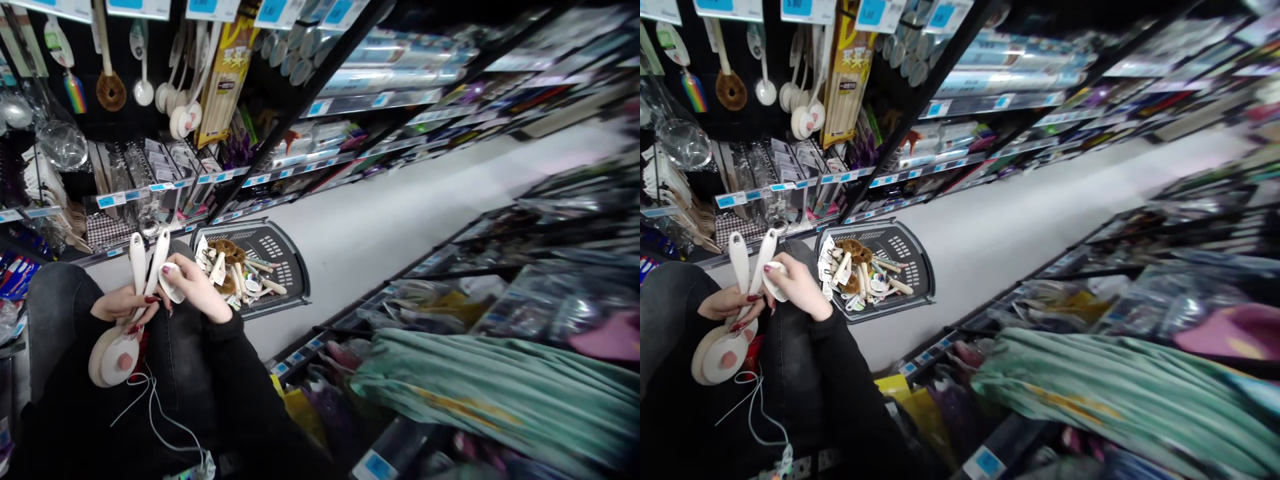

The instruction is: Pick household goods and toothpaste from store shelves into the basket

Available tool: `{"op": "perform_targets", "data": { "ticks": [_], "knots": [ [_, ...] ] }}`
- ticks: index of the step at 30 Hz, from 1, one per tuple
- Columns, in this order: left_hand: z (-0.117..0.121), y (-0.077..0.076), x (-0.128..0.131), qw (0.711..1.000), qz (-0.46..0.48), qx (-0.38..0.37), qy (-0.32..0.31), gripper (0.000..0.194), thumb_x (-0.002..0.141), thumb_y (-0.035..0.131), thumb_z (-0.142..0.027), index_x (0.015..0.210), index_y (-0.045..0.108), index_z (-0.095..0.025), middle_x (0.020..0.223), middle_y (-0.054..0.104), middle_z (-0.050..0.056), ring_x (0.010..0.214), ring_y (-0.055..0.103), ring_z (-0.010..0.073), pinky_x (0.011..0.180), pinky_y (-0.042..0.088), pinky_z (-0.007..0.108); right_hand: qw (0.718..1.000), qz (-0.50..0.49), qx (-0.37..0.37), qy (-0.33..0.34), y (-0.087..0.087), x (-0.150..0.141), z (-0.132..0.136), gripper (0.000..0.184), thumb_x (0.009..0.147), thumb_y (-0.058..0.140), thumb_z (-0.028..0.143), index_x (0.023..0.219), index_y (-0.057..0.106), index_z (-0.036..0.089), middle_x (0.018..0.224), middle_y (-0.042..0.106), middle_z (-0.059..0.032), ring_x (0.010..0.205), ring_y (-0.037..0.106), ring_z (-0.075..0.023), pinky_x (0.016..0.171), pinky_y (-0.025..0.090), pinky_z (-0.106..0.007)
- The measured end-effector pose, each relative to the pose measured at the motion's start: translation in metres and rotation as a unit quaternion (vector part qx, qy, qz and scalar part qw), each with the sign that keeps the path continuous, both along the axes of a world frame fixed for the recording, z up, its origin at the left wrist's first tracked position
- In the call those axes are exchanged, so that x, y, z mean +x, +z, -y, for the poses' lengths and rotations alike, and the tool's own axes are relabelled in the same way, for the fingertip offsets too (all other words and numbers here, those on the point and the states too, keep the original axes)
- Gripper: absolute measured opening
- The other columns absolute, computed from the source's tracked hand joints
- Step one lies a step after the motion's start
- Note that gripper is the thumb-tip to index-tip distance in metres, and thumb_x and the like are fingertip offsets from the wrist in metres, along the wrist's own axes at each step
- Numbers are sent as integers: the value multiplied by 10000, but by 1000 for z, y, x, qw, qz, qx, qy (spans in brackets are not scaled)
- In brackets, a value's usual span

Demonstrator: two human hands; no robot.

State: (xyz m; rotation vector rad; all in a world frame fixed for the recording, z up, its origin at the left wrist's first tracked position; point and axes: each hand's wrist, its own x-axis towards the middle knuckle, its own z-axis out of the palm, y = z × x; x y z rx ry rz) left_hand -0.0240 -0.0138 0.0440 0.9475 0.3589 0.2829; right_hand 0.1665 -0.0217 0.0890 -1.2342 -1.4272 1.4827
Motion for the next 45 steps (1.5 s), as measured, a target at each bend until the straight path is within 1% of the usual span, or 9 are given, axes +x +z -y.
{"op": "perform_targets", "data": {
  "ticks": [8, 13, 18, 21, 24, 28, 34, 39, 45],
  "knots": [
    [1, 5, 12, 997, 30, -15, -69, 384, 860, 557, -461, 1076, 608, -148, 573, 636, 13, 398, 562, 119, 396, 482, 193, 993, -103, -23, -52, -1, -5, -9, 316, 707, 674, 452, 799, 572, 167, 744, 585, 19, 663, 517, -106, 636, 414, -229],
    [-5, 16, 13, 991, -11, -32, 128, 467, 790, 646, -474, 1103, 660, -129, 952, 720, 152, 887, 694, 268, 777, 578, 343, 980, -34, 65, -187, 46, 55, 33, 270, 671, 708, 417, 649, 586, 177, 603, 542, 23, 535, 465, -101, 534, 380, -243],
    [-20, 19, 2, 937, -13, -14, 350, 387, 743, 700, -467, 941, 703, -135, 683, 685, 63, 730, 691, 246, 707, 602, 413, 808, 66, 251, -530, 60, 164, 80, 245, 650, 720, 397, 669, 609, 180, 586, 550, 28, 505, 452, -99, 486, 357, -231],
    [-24, 14, 1, 924, 12, 4, 383, 351, 756, 689, -465, 905, 695, -148, 534, 584, -2, 549, 603, 157, 579, 603, 347, 769, 180, 233, -567, 15, 222, 70, 269, 640, 711, 391, 678, 599, 150, 639, 588, 3, 588, 502, -119, 550, 402, -239],
    [-24, 10, 7, 927, 33, -1, 374, 324, 778, 673, -453, 902, 682, -154, 490, 518, -28, 508, 540, 126, 538, 589, 306, 800, 366, 110, -461, -57, 256, 43, 250, 759, 585, 356, 845, 641, 128, 785, 651, -53, 728, 572, -156, 682, 451, -263],
    [-22, 8, 16, 921, 51, -30, 385, 290, 820, 634, -436, 882, 666, -155, 469, 473, -48, 468, 494, 103, 502, 561, 264, 777, 551, -71, -296, -142, 258, 21, 273, 840, 503, 258, 1025, 646, 118, 956, 663, -131, 870, 582, -195, 812, 429, -290],
    [-19, 12, 13, 904, 74, -98, 409, 335, 940, 452, -375, 783, 650, -155, 388, 330, -72, 332, 300, 65, 343, 376, 149, 779, 557, -192, -217, -194, 230, 25, 307, 732, 515, 87, 998, 668, 101, 1008, 640, -189, 1001, 563, -292, 840, 430, -413],
    [-17, 13, 12, 906, 91, -116, 397, 406, 968, 369, -361, 757, 645, -150, 390, 240, -81, 326, 197, 60, 317, 318, 121, 763, 576, -206, -208, -172, 208, 20, 496, 758, 506, 125, 1252, 541, 106, 1282, 497, -261, 1233, 417, -402, 952, 335, -594],
    [-10, 14, 9, 945, 150, -136, 257, 338, 918, 463, -426, 769, 616, -165, 376, 185, -100, 317, 85, 48, 234, 274, 112, 936, 278, 148, -154, -82, 115, -11, 317, 840, 454, 257, 1134, 557, 195, 1159, 583, -121, 1122, 543, -234, 989, 429, -422]
  ]
}}
